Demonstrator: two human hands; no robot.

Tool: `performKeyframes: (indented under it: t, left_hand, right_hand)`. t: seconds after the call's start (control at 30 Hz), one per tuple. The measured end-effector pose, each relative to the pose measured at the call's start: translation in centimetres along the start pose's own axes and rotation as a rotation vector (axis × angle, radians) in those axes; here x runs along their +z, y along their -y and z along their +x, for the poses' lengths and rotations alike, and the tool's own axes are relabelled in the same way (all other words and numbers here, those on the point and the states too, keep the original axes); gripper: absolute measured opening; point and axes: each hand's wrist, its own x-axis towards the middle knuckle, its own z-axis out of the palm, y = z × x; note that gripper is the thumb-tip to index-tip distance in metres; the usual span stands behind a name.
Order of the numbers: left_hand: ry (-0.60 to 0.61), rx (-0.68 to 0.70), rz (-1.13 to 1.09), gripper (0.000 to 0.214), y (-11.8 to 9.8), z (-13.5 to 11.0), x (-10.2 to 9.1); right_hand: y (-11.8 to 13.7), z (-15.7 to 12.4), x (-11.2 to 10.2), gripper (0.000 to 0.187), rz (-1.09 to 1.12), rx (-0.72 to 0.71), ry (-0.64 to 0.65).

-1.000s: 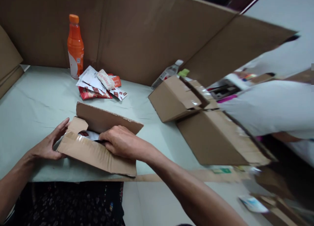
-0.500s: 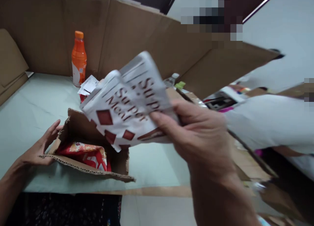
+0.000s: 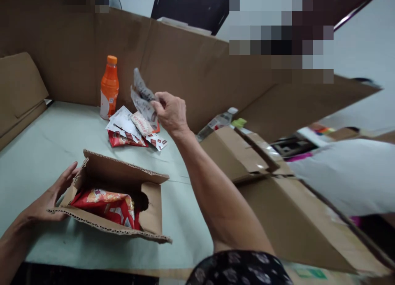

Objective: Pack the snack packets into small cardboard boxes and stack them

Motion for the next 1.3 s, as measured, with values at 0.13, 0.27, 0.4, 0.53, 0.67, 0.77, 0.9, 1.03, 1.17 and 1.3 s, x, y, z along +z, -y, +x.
performKeyframes:
  t: [0.13, 0.27, 0.4, 0.53, 0.67, 0.77, 0.9, 1.03, 1.17, 1.3]
  left_hand:
    - [0.014, 0.013, -0.004, 0.120, -0.2, 0.2, 0.2]
    - [0.021, -0.003, -0.003, 0.120, -0.3, 0.2, 0.2]
    - [0.026, -0.019, 0.001, 0.117, -0.3, 0.2, 0.1]
    - [0.003, 0.002, 0.029, 0.116, -0.2, 0.2, 0.2]
    - [-0.005, 0.004, 0.072, 0.120, -0.3, 0.4, 0.4]
    - [-0.018, 0.004, 0.107, 0.119, -0.4, 0.4, 0.4]
    - [-0.012, 0.024, 0.113, 0.115, -0.2, 0.2, 0.4]
    - [-0.001, 0.034, 0.097, 0.117, 0.0, 0.1, 0.5]
    - [-0.015, 0.022, 0.120, 0.117, -0.3, 0.1, 0.6]
    - [0.006, 0.033, 0.107, 0.116, -0.7, 0.1, 0.7]
  right_hand:
    - [2.5, -5.3, -2.4, 0.010, 0.222, -0.107, 0.071]
    - [6.4, -11.8, -6.5, 0.014, 0.291, -0.264, 0.591]
    - [8.4, -15.4, -4.8, 0.019, -0.091, -0.335, 1.039]
    - [8.1, -16.1, -1.9, 0.021, -0.288, -0.307, 1.199]
    - [7.1, -15.2, -4.6, 0.025, 0.060, -0.255, 0.809]
    - [6.3, -12.9, -8.3, 0.015, 0.247, -0.147, 0.361]
    - [4.8, -7.5, -9.1, 0.004, 0.199, -0.076, -0.071]
    - [1.7, -1.3, -4.1, 0.018, 0.012, -0.155, -0.159]
    - [-1.8, 0.7, 2.0, 0.025, -0.007, -0.116, -0.075]
    - [-4.7, -3.3, 4.9, 0.028, 0.112, 0.011, 0.082]
